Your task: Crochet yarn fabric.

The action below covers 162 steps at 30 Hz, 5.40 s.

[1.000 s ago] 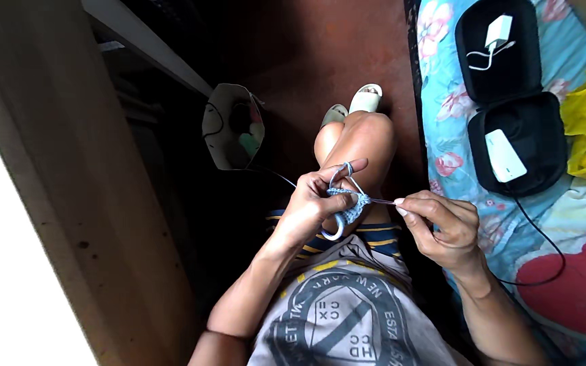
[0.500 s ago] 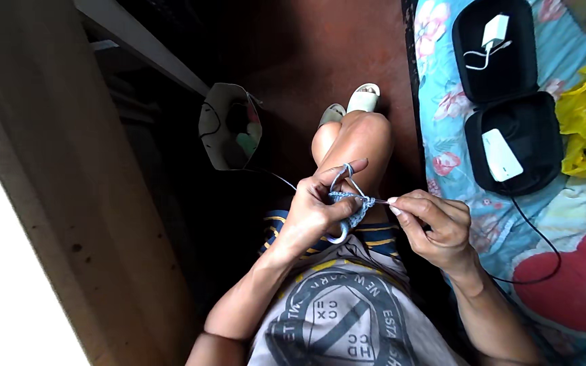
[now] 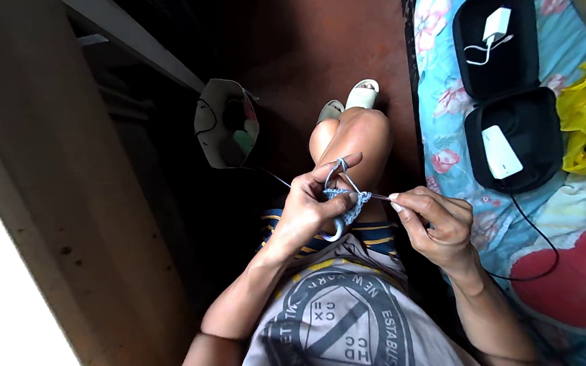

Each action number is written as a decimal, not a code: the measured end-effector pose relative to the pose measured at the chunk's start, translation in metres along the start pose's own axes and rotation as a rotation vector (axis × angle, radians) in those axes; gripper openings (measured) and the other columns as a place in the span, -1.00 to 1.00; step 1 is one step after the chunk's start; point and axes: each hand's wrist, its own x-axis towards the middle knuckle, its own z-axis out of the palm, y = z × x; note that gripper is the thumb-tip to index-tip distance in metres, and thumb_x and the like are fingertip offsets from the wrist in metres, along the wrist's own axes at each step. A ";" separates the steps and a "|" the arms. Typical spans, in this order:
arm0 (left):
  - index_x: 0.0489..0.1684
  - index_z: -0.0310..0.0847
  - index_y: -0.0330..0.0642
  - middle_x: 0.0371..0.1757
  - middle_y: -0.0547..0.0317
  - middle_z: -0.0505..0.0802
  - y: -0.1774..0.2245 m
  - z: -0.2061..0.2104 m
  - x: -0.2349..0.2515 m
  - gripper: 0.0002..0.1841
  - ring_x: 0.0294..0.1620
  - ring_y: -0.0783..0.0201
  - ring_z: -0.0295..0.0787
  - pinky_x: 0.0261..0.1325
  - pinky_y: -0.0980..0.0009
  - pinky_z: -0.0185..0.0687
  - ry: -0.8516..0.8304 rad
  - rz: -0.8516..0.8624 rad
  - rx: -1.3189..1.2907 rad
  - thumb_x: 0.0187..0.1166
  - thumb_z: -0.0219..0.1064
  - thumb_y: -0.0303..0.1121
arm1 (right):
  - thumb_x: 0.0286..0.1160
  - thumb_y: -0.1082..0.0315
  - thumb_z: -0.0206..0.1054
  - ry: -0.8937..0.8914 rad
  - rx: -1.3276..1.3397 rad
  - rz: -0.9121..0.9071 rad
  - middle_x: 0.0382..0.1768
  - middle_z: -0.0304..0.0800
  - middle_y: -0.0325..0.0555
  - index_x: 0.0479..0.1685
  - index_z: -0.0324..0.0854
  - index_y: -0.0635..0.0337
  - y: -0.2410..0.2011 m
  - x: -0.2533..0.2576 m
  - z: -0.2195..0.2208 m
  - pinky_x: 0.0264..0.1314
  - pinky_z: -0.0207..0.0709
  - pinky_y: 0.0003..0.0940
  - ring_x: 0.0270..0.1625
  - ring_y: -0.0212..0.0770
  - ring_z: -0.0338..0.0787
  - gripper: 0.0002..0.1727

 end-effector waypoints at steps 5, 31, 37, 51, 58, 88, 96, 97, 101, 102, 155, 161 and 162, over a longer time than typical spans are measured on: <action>0.46 0.61 -0.31 -0.40 0.20 0.83 0.001 -0.001 0.001 -0.46 -0.53 0.48 0.67 -0.45 0.63 0.62 0.008 -0.003 -0.014 0.40 0.32 -0.69 | 0.62 0.42 0.28 0.005 -0.018 -0.021 -0.46 0.74 -0.06 -0.21 0.81 0.28 0.002 -0.001 0.000 -0.40 0.48 -0.59 -0.44 -0.38 0.65 -0.81; 0.57 0.52 -0.28 -0.21 0.22 0.91 -0.003 0.004 -0.002 -0.34 -0.31 0.46 0.81 -0.23 0.58 0.75 -0.023 -0.010 0.051 0.32 0.37 -0.72 | 0.67 0.49 0.19 -0.176 0.408 0.280 0.10 0.88 -0.24 0.24 0.76 0.23 -0.010 0.012 -0.001 -0.01 0.66 -0.72 -0.07 -0.63 0.77 -0.69; 0.80 0.23 -0.10 -0.34 0.21 0.88 -0.002 0.005 -0.002 -0.11 -0.42 0.46 0.78 -0.30 0.61 0.72 -0.029 -0.014 0.011 0.30 0.37 -0.75 | 0.65 0.49 0.22 -0.166 0.401 0.276 -0.03 0.86 -0.25 0.16 0.76 0.27 -0.010 0.010 0.000 -0.11 0.61 -0.76 -0.19 -0.66 0.71 -0.73; 0.67 0.42 -0.22 -0.29 0.15 0.89 0.002 0.001 -0.007 -0.33 -0.42 0.44 0.77 -0.33 0.58 0.71 0.021 0.000 0.059 0.45 0.30 -0.71 | 0.60 0.46 0.14 -0.168 -0.022 -0.042 -0.59 0.45 -0.20 0.14 0.88 -0.01 0.000 0.005 -0.008 -0.53 0.26 -0.49 -0.55 -0.35 0.44 -0.61; 0.62 0.43 -0.31 -0.27 0.21 0.89 0.001 0.006 -0.008 -0.36 -0.42 0.49 0.77 -0.31 0.61 0.72 0.052 0.065 0.111 0.43 0.30 -0.74 | 0.56 0.49 0.13 -0.189 -0.205 -0.086 -0.59 0.45 -0.16 0.24 0.86 -0.13 -0.006 0.003 -0.012 -0.57 0.24 -0.37 -0.56 -0.22 0.47 -0.52; 0.55 0.51 -0.30 -0.27 0.18 0.89 -0.005 0.010 -0.006 -0.43 -0.42 0.46 0.78 -0.31 0.57 0.74 0.090 0.068 0.066 0.46 0.31 -0.71 | 0.58 0.49 0.13 -0.147 -0.100 -0.044 -0.59 0.46 -0.18 0.24 0.87 -0.11 -0.002 -0.001 -0.005 -0.55 0.23 -0.43 -0.57 -0.30 0.45 -0.53; 0.54 0.53 -0.29 -0.25 0.19 0.91 -0.006 0.010 -0.008 -0.41 -0.38 0.47 0.80 -0.25 0.57 0.75 0.136 0.072 0.071 0.43 0.30 -0.75 | 0.56 0.48 0.15 -0.135 -0.229 -0.065 -0.58 0.47 -0.14 0.26 0.87 -0.13 -0.006 -0.002 -0.004 -0.57 0.22 -0.38 -0.57 -0.22 0.47 -0.53; 0.54 0.53 -0.29 -0.25 0.18 0.91 -0.007 0.010 -0.008 -0.41 -0.38 0.47 0.80 -0.26 0.57 0.75 0.137 0.077 0.075 0.43 0.30 -0.75 | 0.56 0.49 0.15 -0.132 -0.239 -0.063 -0.58 0.47 -0.14 0.25 0.87 -0.13 -0.006 -0.002 -0.004 -0.57 0.22 -0.37 -0.57 -0.22 0.47 -0.53; 0.52 0.54 -0.30 -0.26 0.19 0.91 -0.008 0.011 -0.008 -0.43 -0.42 0.48 0.79 -0.33 0.60 0.73 0.147 0.086 0.077 0.43 0.31 -0.75 | 0.54 0.51 0.16 -0.126 -0.283 -0.071 -0.59 0.47 -0.11 0.25 0.87 -0.14 -0.009 -0.003 -0.004 -0.59 0.21 -0.35 -0.58 -0.18 0.48 -0.52; 0.52 0.54 -0.30 -0.26 0.20 0.91 -0.008 0.011 -0.008 -0.42 -0.40 0.48 0.79 -0.31 0.59 0.73 0.148 0.089 0.077 0.43 0.31 -0.75 | 0.53 0.51 0.16 -0.128 -0.300 -0.075 -0.59 0.48 -0.11 0.25 0.87 -0.14 -0.009 -0.003 -0.004 -0.60 0.21 -0.34 -0.58 -0.17 0.48 -0.51; 0.49 0.56 -0.35 -0.28 0.19 0.89 -0.008 0.001 -0.004 -0.48 -0.40 0.49 0.77 -0.29 0.57 0.73 -0.049 0.041 0.065 0.47 0.28 -0.69 | 0.67 0.40 0.21 0.004 -0.062 -0.063 -0.51 0.73 -0.04 -0.22 0.76 0.28 0.001 -0.014 0.001 -0.38 0.51 -0.53 -0.46 -0.31 0.67 -0.78; 0.38 0.64 -0.38 -0.11 0.26 0.91 -0.013 0.019 -0.009 -0.53 -0.23 0.54 0.81 -0.10 0.56 0.79 -0.025 0.160 0.203 0.42 0.34 -0.67 | 0.69 0.47 0.22 -0.040 0.386 0.196 0.04 0.87 -0.17 0.24 0.72 0.29 -0.012 -0.004 0.007 -0.02 0.64 -0.72 -0.12 -0.62 0.74 -0.72; 0.38 0.64 -0.37 -0.13 0.27 0.92 -0.013 0.019 -0.009 -0.53 -0.24 0.53 0.82 -0.10 0.55 0.79 -0.006 0.153 0.179 0.41 0.35 -0.67 | 0.69 0.48 0.21 -0.051 0.436 0.216 0.11 0.87 -0.20 0.27 0.72 0.27 -0.012 -0.003 0.006 0.06 0.65 -0.71 -0.04 -0.63 0.76 -0.70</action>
